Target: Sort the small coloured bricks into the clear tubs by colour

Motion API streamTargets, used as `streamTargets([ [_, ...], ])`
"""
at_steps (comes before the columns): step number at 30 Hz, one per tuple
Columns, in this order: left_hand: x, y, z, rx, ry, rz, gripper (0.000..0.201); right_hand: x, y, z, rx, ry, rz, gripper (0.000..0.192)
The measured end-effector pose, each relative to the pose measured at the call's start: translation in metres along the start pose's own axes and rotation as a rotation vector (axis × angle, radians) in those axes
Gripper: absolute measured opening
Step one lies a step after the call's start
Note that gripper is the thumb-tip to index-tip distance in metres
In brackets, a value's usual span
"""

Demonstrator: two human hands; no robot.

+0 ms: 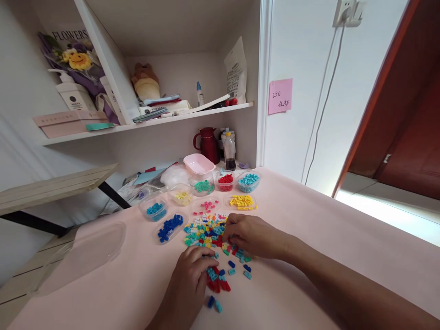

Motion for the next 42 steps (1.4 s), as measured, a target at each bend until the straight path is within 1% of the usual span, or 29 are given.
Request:
streamTargets([
  [5, 0.001, 0.001, 0.001, -0.010, 0.015, 0.010, 0.043, 0.004, -0.003, 0.006, -0.030, -0.013, 0.007, 0.019],
  [9, 0.001, 0.001, 0.001, -0.024, 0.033, 0.028, 0.043, 0.010, -0.007, 0.008, -0.020, 0.017, 0.006, 0.019],
  [12, 0.001, 0.001, 0.001, -0.019, 0.057, 0.012, 0.043, 0.013, -0.009, 0.009, 0.014, 0.050, 0.001, 0.021],
  [16, 0.002, 0.001, 0.000, -0.024, 0.066, 0.007, 0.044, 0.016, -0.011, 0.013, 0.058, 0.160, 0.004, 0.020],
  [22, 0.000, 0.001, -0.003, -0.035, 0.073, 0.021, 0.045, 0.020, -0.013, 0.021, 0.035, 0.325, 0.058, 0.016],
  [26, 0.000, 0.002, -0.004, -0.041, 0.075, 0.030, 0.045, 0.021, -0.014, 0.026, 0.043, 0.331, 0.065, 0.013],
  [33, 0.000, 0.002, -0.003, -0.029, 0.067, 0.026, 0.043, 0.021, -0.015, 0.029, 0.047, 0.340, 0.054, 0.013],
  [37, 0.002, 0.003, -0.001, -0.021, 0.062, 0.019, 0.045, 0.024, -0.015, 0.023, 0.074, 0.271, -0.006, 0.015],
  [42, 0.003, 0.003, 0.000, -0.014, 0.060, 0.021, 0.045, 0.025, -0.015, 0.016, 0.091, 0.013, -0.065, 0.016],
])
Point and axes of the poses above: each hand's wrist, its own y-axis away from the middle knuckle, its own x-axis out of the palm, z = x × y, the point moved 2 cm from there along -y, towards the middle knuckle, and after that the axes turned 8 degrees about z, right-handed, at the moved point
